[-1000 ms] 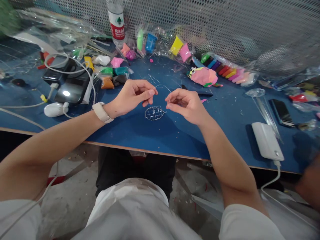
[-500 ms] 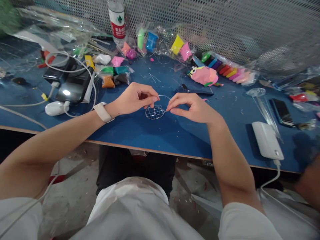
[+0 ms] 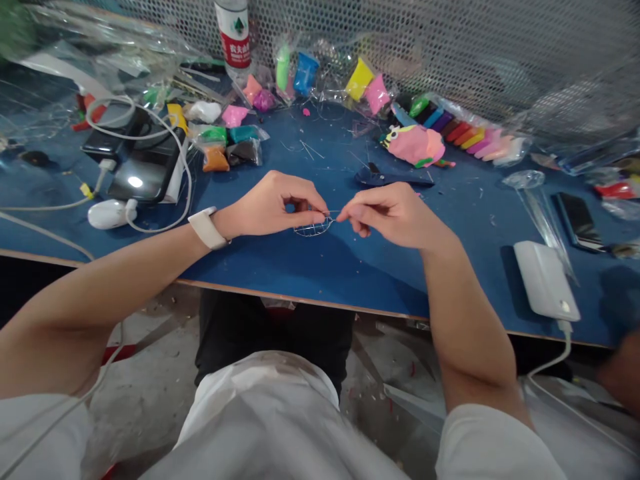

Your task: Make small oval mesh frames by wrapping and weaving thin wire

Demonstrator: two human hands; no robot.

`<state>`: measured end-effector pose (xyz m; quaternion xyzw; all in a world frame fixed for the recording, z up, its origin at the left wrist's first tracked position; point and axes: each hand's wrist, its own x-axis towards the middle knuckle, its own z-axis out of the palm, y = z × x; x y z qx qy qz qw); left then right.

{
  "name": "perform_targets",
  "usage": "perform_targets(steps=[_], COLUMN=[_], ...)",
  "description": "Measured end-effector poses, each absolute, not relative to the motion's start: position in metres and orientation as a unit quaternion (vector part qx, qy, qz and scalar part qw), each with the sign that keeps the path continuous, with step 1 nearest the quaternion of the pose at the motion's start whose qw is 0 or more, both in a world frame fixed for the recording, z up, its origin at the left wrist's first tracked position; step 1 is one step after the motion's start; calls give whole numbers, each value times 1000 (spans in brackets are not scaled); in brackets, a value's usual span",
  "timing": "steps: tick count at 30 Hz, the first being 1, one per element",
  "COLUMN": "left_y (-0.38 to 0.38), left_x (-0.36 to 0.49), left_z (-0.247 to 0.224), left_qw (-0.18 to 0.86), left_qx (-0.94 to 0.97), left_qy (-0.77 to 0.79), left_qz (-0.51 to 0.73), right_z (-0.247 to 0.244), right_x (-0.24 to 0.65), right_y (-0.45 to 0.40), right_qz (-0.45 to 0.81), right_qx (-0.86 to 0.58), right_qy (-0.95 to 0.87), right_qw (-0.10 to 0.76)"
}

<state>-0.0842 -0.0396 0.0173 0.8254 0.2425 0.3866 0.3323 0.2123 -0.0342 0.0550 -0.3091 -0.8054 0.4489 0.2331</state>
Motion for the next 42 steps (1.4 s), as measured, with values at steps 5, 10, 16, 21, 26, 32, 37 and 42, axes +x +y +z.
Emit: perform_targets(steps=[5, 10, 16, 21, 26, 32, 37, 42], left_y=[-32, -23, -18, -18, -19, -16, -16, -17], left_x=[-92, -102, -104, -106, -107, -112, -111, -105], left_z=[15, 15, 13, 14, 17, 15, 18, 16], left_qw=[285, 215, 242, 250, 249, 269, 293, 298], left_qx=[837, 892, 912, 916, 912, 904, 898, 892], left_qy=[264, 256, 234, 248, 276, 277, 271, 260], left_qz=[386, 305, 236, 195, 171, 181, 187, 221], right_z=[58, 51, 45, 49, 42, 24, 21, 22], right_x=[246, 264, 259, 257, 240, 218, 204, 195], right_y=[-11, 4, 3, 1, -2, -8, -16, -24], right_qz=[444, 541, 598, 614, 630, 636, 637, 597], right_qx=[-348, -357, -360, -366, -367, -353, -349, -361], right_qy=[-796, -755, -712, -698, -683, -679, -677, -703], right_qw=[219, 99, 80, 48, 52, 94, 115, 136])
